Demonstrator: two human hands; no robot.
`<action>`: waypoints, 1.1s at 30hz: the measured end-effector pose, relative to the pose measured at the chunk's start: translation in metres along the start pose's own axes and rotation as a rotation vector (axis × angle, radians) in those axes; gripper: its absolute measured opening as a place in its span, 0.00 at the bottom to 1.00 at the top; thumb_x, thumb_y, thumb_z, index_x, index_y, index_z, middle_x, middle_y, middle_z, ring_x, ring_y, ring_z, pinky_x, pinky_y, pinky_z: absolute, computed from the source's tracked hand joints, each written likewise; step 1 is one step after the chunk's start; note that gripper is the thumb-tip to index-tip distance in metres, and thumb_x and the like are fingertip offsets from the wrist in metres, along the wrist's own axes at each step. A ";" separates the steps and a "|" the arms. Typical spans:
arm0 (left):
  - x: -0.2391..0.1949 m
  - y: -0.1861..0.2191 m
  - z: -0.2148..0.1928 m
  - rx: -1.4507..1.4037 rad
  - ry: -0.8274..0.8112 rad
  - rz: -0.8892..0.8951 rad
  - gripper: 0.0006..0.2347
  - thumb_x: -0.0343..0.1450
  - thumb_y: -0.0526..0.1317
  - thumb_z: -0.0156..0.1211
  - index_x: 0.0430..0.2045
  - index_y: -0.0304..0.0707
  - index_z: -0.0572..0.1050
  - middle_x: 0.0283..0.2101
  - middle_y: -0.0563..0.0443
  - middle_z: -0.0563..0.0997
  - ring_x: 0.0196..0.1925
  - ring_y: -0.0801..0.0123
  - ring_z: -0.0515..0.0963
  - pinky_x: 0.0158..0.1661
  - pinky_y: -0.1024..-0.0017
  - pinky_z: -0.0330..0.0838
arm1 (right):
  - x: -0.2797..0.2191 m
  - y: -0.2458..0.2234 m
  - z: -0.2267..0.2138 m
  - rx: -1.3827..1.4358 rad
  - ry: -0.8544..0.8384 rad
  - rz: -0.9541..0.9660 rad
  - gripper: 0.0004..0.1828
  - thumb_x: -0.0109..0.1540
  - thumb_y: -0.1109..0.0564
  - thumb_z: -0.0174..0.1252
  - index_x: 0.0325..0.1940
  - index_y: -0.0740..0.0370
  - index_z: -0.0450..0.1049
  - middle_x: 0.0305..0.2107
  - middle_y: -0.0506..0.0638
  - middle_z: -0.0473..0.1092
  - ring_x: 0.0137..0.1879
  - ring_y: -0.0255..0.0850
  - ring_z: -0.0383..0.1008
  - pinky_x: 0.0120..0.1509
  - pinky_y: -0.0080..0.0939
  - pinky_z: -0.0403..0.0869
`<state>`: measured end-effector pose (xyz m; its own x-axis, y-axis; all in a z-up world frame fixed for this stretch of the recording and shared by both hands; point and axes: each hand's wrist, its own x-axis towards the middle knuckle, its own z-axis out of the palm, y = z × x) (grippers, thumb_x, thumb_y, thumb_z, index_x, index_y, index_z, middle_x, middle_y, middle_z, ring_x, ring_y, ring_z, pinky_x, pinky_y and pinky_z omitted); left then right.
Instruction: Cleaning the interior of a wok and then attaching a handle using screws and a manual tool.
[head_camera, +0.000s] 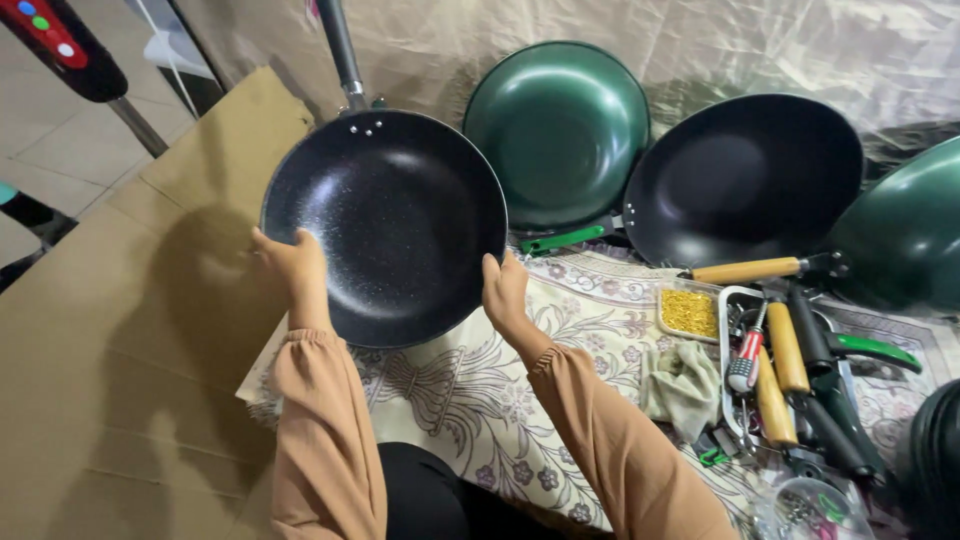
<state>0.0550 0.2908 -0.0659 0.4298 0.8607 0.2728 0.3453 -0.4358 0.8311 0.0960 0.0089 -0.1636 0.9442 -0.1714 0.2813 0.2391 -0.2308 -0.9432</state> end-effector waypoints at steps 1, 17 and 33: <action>-0.015 0.016 -0.013 0.018 -0.020 -0.004 0.28 0.70 0.40 0.62 0.65 0.33 0.59 0.60 0.25 0.71 0.63 0.36 0.72 0.60 0.43 0.63 | 0.003 0.001 0.002 -0.025 -0.008 0.023 0.15 0.66 0.51 0.51 0.37 0.67 0.75 0.28 0.68 0.75 0.41 0.63 0.78 0.46 0.59 0.73; -0.001 -0.047 0.045 0.165 0.077 0.208 0.18 0.67 0.38 0.60 0.52 0.43 0.71 0.42 0.36 0.77 0.47 0.35 0.73 0.51 0.44 0.54 | -0.002 -0.022 0.007 -0.381 -0.077 0.174 0.19 0.57 0.50 0.49 0.32 0.69 0.78 0.24 0.69 0.75 0.42 0.70 0.77 0.49 0.62 0.74; -0.009 -0.058 0.050 0.320 0.095 0.247 0.15 0.63 0.38 0.63 0.44 0.45 0.73 0.44 0.43 0.74 0.51 0.46 0.68 0.49 0.50 0.57 | -0.034 -0.081 -0.006 -0.370 -0.054 0.128 0.35 0.59 0.58 0.58 0.71 0.52 0.60 0.32 0.71 0.77 0.48 0.70 0.77 0.55 0.66 0.76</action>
<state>0.0726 0.2953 -0.1410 0.4586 0.7337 0.5014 0.4897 -0.6795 0.5464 0.0433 0.0280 -0.0960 0.9740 -0.1726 0.1468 0.0305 -0.5422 -0.8397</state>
